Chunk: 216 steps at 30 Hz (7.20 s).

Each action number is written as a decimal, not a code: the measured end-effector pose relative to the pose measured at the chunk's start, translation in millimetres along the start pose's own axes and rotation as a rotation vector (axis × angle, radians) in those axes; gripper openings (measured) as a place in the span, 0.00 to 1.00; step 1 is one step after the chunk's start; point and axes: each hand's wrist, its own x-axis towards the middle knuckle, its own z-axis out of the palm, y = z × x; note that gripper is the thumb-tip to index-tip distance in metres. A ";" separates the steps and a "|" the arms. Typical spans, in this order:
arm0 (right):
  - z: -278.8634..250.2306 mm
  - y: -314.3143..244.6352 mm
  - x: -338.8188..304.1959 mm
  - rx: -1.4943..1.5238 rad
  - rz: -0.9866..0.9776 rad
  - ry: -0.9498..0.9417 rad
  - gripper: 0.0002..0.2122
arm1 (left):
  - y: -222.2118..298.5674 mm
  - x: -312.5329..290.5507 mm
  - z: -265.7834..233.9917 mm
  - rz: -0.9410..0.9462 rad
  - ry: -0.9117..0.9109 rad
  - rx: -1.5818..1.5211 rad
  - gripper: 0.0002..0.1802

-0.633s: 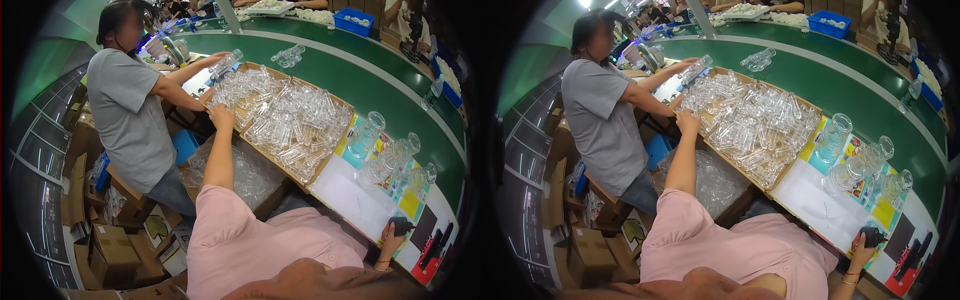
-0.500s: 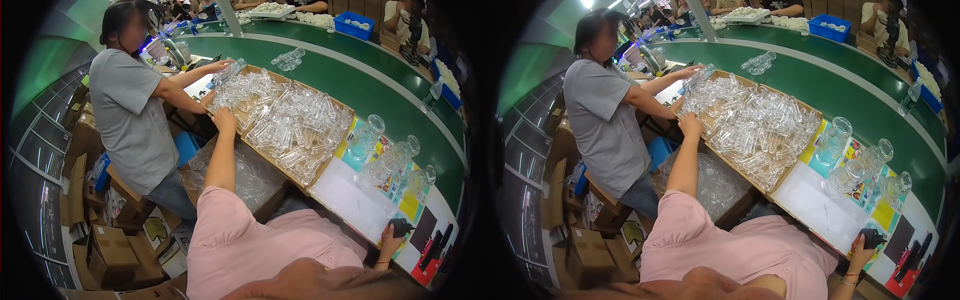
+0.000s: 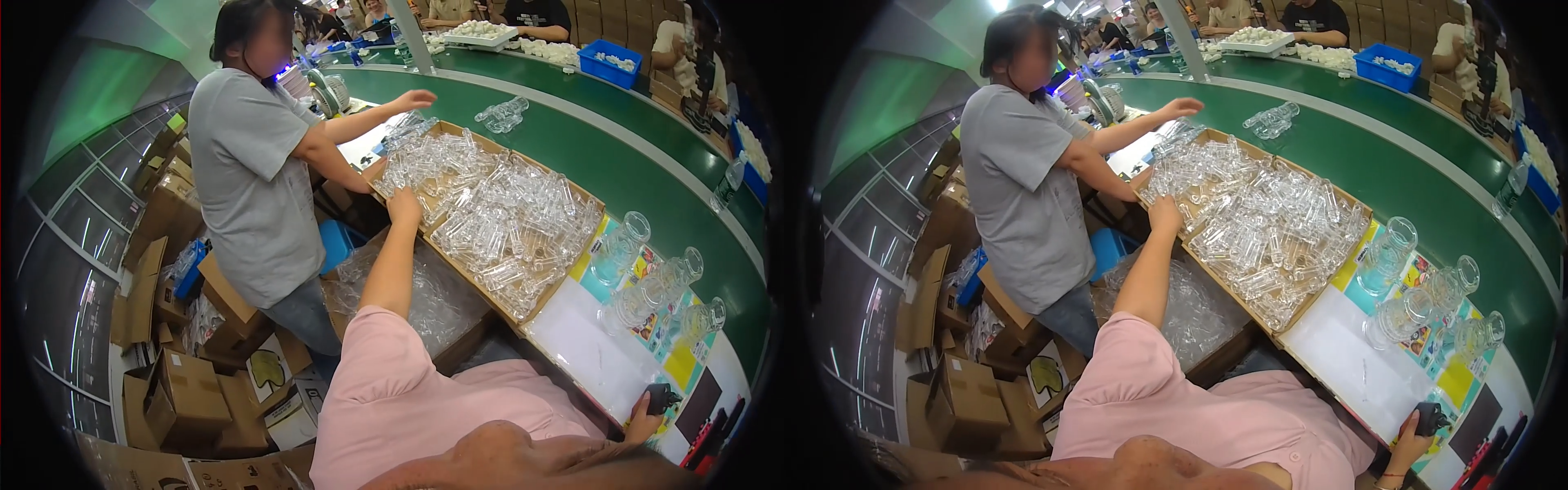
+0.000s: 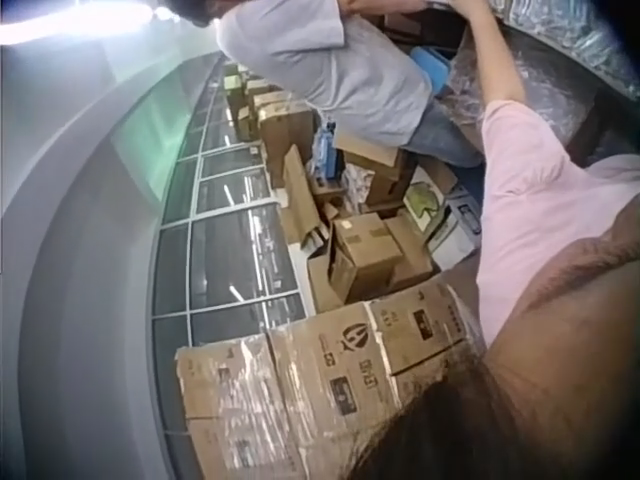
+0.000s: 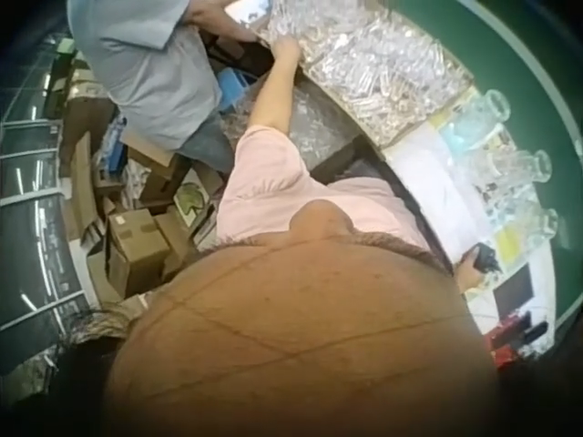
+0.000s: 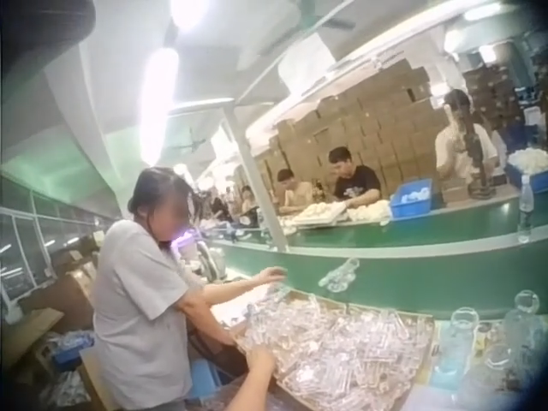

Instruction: Applying substance to small components and packaging glass jars into plastic bags on an assembly line.

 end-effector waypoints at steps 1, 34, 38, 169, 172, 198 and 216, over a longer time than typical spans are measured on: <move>0.0 0.5 0.6 -0.008 -0.009 -0.005 0.16 | -0.9 -0.7 0.0 0.000 -0.001 0.001 0.11; 2.0 20.5 5.7 0.042 -0.018 -0.049 0.16 | -8.7 -0.7 7.7 -0.046 0.106 -0.293 0.14; 1.9 17.9 5.4 -0.010 -0.042 -0.029 0.16 | -10.9 -0.4 10.5 -0.065 0.089 -0.309 0.16; -34.5 -206.6 -48.9 0.772 -0.558 -0.209 0.15 | 210.3 -308.6 -166.6 0.825 -0.665 -1.901 0.23; -34.8 -200.5 -49.1 0.616 -0.642 -0.144 0.23 | 211.2 -308.4 -167.8 0.837 -0.635 -1.908 0.24; -53.6 -213.8 -41.5 0.451 -0.872 -0.264 0.11 | 211.8 -303.6 -171.6 1.010 -0.254 -1.586 0.22; -64.0 -205.8 -59.7 0.213 -1.131 -0.338 0.19 | 205.7 -299.6 -166.4 0.937 -0.677 -1.603 0.21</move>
